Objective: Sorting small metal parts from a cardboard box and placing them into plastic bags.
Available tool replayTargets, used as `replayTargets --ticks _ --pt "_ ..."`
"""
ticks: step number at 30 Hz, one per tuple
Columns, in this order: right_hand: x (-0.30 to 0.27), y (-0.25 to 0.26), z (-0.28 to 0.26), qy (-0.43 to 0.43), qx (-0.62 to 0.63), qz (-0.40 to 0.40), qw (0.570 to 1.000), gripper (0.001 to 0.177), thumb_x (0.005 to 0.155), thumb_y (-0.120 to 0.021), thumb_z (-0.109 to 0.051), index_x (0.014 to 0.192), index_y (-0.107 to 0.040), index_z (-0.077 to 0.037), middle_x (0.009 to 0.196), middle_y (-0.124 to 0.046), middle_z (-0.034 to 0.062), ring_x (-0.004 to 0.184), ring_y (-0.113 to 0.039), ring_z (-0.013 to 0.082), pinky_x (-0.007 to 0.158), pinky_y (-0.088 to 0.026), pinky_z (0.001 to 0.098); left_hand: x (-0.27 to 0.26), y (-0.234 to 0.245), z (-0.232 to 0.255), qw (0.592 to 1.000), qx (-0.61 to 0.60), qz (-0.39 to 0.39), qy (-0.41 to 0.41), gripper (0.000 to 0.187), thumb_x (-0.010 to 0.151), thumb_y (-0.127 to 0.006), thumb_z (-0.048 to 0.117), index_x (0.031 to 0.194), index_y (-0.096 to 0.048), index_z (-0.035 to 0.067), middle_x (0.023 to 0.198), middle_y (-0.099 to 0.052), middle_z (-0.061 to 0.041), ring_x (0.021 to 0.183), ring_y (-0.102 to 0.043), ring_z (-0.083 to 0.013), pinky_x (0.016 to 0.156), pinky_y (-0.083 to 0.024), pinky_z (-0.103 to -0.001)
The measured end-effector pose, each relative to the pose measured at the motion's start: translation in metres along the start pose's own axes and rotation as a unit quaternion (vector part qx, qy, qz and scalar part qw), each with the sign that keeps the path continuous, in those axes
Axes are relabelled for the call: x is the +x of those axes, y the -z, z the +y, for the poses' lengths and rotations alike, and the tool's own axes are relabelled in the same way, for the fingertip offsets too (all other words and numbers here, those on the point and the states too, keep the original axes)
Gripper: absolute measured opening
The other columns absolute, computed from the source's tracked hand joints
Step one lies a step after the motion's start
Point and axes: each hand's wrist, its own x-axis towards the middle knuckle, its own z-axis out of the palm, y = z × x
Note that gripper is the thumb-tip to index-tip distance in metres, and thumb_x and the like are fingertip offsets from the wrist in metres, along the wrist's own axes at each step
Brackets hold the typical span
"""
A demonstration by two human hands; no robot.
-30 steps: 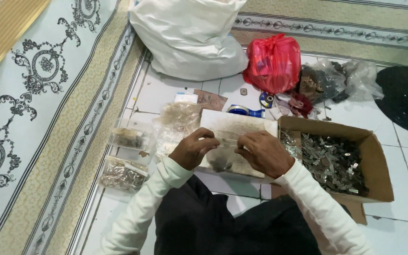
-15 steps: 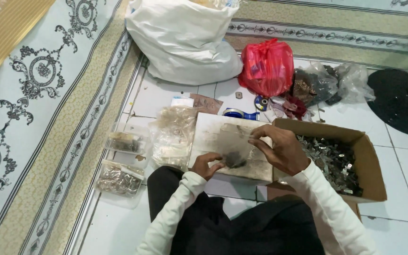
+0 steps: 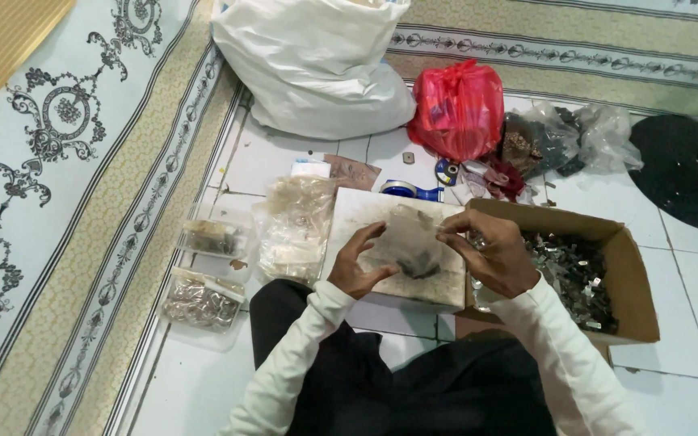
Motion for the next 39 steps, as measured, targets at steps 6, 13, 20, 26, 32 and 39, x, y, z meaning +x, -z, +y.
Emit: replayTargets --ticks 6,13,20,26,32,39 --pt "-0.013 0.002 0.007 -0.054 0.056 0.058 0.995 0.024 0.085 -0.083 -0.001 0.107 -0.073 -0.004 0.084 -0.077 0.0095 0.077 -0.073 0.0146 0.074 -0.059 0.0323 0.031 -0.03 0.025 0.996 -0.056 0.041 -0.059 0.011 0.088 -0.082 0.006 0.081 -0.074 0.01 0.07 -0.07 -0.002 0.077 -0.074 -0.0158 0.079 -0.059 -0.033" --pt "-0.03 0.007 0.02 -0.094 0.134 0.123 0.979 0.038 0.092 -0.074 -0.001 0.126 -0.06 0.007 0.095 -0.075 0.022 0.085 -0.073 0.0231 0.082 -0.06 0.0412 0.027 -0.024 0.035 0.989 -0.14 0.041 -0.001 0.005 0.093 -0.079 0.009 0.096 -0.079 0.004 0.076 -0.076 -0.01 0.078 -0.066 -0.0097 0.07 -0.06 -0.033" --pt "-0.048 -0.021 0.042 -0.121 0.248 0.112 0.955 0.042 0.084 -0.078 0.003 0.123 -0.063 0.006 0.105 -0.071 0.0155 0.091 -0.068 0.0163 0.085 -0.06 0.0358 0.027 -0.019 0.031 0.989 -0.141 0.047 -0.005 0.006 0.094 -0.076 0.009 0.097 -0.079 0.003 0.079 -0.078 -0.011 0.081 -0.073 -0.0151 0.072 -0.063 -0.038" --pt "-0.044 -0.018 0.023 -0.119 0.217 0.172 0.953 0.023 0.095 -0.071 -0.007 0.115 -0.068 0.005 0.102 -0.074 0.0212 0.089 -0.069 0.0192 0.079 -0.061 0.0376 0.022 -0.015 0.022 0.985 -0.165 0.05 -0.005 0.005 0.095 -0.074 0.004 0.097 -0.077 0.001 0.078 -0.075 -0.01 0.081 -0.066 -0.0111 0.072 -0.062 -0.037" --pt "-0.031 -0.016 0.003 -0.138 0.227 0.056 0.962 0.08 0.074 -0.088 -0.014 0.145 -0.053 -0.002 0.13 -0.068 0.0192 0.119 -0.063 0.0252 0.105 -0.049 0.0459 0.02 -0.012 0.043 0.988 -0.147 0.025 -0.034 0.006 0.093 -0.074 0.0 0.098 -0.077 0.0 0.08 -0.074 -0.012 0.083 -0.069 -0.0147 0.072 -0.062 -0.039" --pt "-0.007 -0.007 -0.029 -0.129 0.083 0.082 0.985 0.017 0.082 -0.085 -0.004 0.098 -0.083 -0.007 0.08 -0.081 0.0119 0.075 -0.077 0.0155 0.064 -0.062 0.0324 0.015 -0.009 0.046 0.988 -0.145 0.032 -0.048 0.008 0.093 -0.073 -0.003 0.097 -0.078 0.001 0.081 -0.075 -0.012 0.086 -0.07 -0.0147 0.073 -0.062 -0.039"
